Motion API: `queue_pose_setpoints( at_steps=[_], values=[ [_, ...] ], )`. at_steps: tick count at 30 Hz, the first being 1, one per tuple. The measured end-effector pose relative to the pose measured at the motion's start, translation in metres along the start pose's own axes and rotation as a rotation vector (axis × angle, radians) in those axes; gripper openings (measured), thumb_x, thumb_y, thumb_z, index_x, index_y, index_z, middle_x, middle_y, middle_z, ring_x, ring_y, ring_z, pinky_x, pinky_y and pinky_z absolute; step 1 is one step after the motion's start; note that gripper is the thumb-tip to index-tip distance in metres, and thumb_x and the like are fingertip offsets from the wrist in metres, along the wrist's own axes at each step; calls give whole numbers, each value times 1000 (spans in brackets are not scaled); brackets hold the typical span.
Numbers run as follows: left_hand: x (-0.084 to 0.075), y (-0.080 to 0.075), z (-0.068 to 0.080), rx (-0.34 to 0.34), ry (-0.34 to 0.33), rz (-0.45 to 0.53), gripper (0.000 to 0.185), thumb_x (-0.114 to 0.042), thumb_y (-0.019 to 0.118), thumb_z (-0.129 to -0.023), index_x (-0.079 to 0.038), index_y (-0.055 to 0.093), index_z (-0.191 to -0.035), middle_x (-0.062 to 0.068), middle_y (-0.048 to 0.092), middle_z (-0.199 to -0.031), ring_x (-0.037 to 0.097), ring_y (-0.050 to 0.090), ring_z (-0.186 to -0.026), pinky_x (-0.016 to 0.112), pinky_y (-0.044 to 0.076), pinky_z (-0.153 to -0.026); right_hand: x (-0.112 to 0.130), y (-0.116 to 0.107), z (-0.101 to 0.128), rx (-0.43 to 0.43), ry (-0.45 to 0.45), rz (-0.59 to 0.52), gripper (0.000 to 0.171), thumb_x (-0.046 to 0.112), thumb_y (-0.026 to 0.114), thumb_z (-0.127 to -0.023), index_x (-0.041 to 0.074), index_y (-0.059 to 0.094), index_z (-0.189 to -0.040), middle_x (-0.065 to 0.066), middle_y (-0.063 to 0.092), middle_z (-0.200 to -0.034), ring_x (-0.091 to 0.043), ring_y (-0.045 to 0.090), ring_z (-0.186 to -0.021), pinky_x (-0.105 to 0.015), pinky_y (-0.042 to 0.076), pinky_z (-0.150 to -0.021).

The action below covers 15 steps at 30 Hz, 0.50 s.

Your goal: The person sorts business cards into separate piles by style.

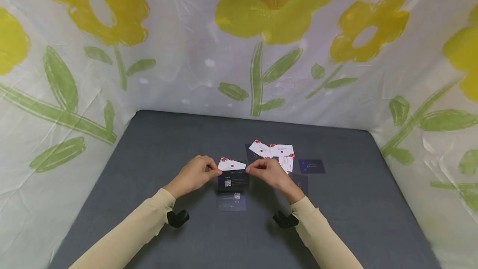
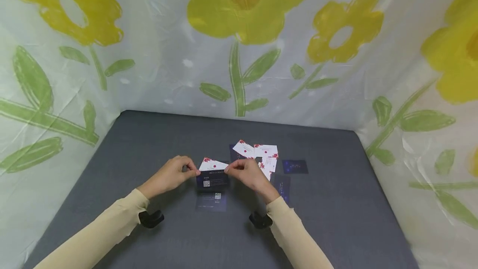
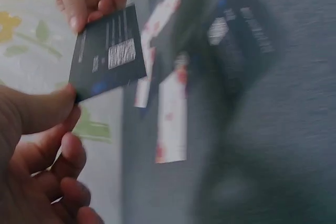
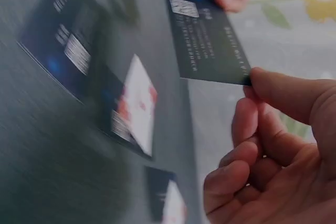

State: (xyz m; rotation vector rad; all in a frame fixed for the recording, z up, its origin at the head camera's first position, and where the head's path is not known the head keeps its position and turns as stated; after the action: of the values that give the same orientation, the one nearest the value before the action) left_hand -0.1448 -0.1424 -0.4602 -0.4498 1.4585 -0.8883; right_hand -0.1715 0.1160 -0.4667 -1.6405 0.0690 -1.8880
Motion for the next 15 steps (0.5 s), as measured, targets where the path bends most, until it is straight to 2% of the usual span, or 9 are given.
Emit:
queue_pose_setpoints(
  at_steps=[4, 8, 12, 15],
  values=[
    [12, 17, 8, 86, -8, 85, 17, -23, 73, -97, -13, 71, -82, -2, 66, -80, 12, 51, -74, 26, 39, -67, -19, 14, 10, 17, 55, -13, 21, 21, 74, -95, 1, 79, -97, 1, 75, -90, -8, 53, -81, -26, 43, -74],
    [21, 29, 13, 144, -19, 107, 17, -24, 74, -95, -12, 74, -84, -1, 70, -82, 9, 50, -72, 25, 39, -66, -28, 25, 16, 37, 77, 13, 20, 20, 76, -93, 0, 79, -92, 0, 75, -86, -9, 49, -75, -26, 40, -67],
    [25, 39, 13, 130, -45, 51, 16, -25, 76, -93, -14, 73, -81, -4, 69, -78, 9, 51, -69, 26, 39, -63, -33, 32, 18, 25, 79, 111, 17, 22, 76, -92, 5, 81, -88, -2, 80, -92, -7, 51, -72, -23, 41, -65],
    [24, 45, 13, 116, -77, -5, 17, -25, 77, -93, -17, 70, -79, -6, 64, -73, 9, 51, -67, 27, 38, -62, -37, 36, 18, 8, 77, 194, 16, 23, 76, -92, 10, 80, -84, 1, 77, -85, -5, 50, -69, -22, 40, -63]
  ],
)
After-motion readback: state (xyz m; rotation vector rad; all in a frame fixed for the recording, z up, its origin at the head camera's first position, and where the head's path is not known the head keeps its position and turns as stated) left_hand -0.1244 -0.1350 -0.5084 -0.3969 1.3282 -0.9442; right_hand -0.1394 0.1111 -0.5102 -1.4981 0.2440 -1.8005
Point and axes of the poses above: each hand's wrist, its own z-axis away from the middle knuckle, its own y-axis out of the palm, x = y × z, the point moved 1 cm from there along -z, towards the middle knuckle
